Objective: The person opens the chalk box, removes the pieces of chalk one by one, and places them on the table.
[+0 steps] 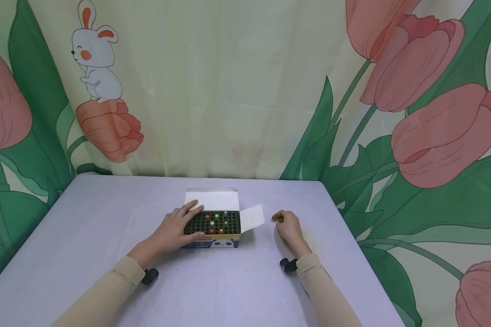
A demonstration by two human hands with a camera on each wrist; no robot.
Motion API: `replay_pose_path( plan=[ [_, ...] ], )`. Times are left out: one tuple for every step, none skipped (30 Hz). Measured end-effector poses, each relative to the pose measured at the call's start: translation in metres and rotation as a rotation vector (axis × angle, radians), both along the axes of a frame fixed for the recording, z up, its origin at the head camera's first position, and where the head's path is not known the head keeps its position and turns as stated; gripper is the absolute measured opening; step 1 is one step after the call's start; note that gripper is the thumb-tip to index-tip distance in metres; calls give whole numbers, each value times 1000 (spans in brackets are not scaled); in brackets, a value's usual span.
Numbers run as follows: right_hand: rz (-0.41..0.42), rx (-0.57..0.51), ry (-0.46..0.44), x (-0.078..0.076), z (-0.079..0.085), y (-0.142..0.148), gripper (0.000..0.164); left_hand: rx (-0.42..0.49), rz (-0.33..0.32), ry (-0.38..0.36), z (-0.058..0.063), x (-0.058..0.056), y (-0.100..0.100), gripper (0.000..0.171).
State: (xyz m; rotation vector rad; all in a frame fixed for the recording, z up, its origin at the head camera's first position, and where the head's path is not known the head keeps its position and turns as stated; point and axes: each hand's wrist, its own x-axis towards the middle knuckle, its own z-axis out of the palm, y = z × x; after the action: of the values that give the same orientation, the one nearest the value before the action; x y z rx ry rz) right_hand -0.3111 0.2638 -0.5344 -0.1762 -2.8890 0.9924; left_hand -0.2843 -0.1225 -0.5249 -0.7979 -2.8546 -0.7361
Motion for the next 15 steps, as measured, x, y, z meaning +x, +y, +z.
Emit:
replay_pose_path(
  plan=[
    [1,2,-1,0,0,0,29,-4,1,3,0,0,0,85],
    [3,5,-1,0,0,0,28,-6,1,1,0,0,0,85],
    [3,6,-3,0,-1,0,28,-7,1,3,-1,0,0,85],
    [2,6,-3,1,0,0,27,-7,1,5,-1,0,0,85],
    [0,5,-2,1,0,0,27,-7,2,8,-2,0,0,85],
    [-2,6,0,1,0,0,27,-6,2,9,-2,0,0,85],
    [-6,4,1,1,0,0,27,-5,2,12,-3,0,0,85],
    [-11,1,1,1,0,0,28,-1,1,13,-3,-1,0,85],
    [-17,-3,-2,1,1,0,28,0,0,16,-3,-1,0,85],
    [-21,-4,-2,0,1,0,28,0,-1,15,-3,-1,0,85],
    [-25,-5,-4,0,1,0,29,-1,-1,14,-4,-1,-1,85],
    [-27,-3,-2,0,1,1,29,-1,-4,16,-4,-1,-1,85],
    [-29,-5,-2,0,2,1,28,-2,-5,14,-4,-1,-1,85],
    [-33,-9,-2,0,2,1,28,-5,-5,12,-4,-2,-1,85],
    [-35,-13,-1,0,3,2,27,-6,-5,12,-3,-2,-1,85]
  ],
)
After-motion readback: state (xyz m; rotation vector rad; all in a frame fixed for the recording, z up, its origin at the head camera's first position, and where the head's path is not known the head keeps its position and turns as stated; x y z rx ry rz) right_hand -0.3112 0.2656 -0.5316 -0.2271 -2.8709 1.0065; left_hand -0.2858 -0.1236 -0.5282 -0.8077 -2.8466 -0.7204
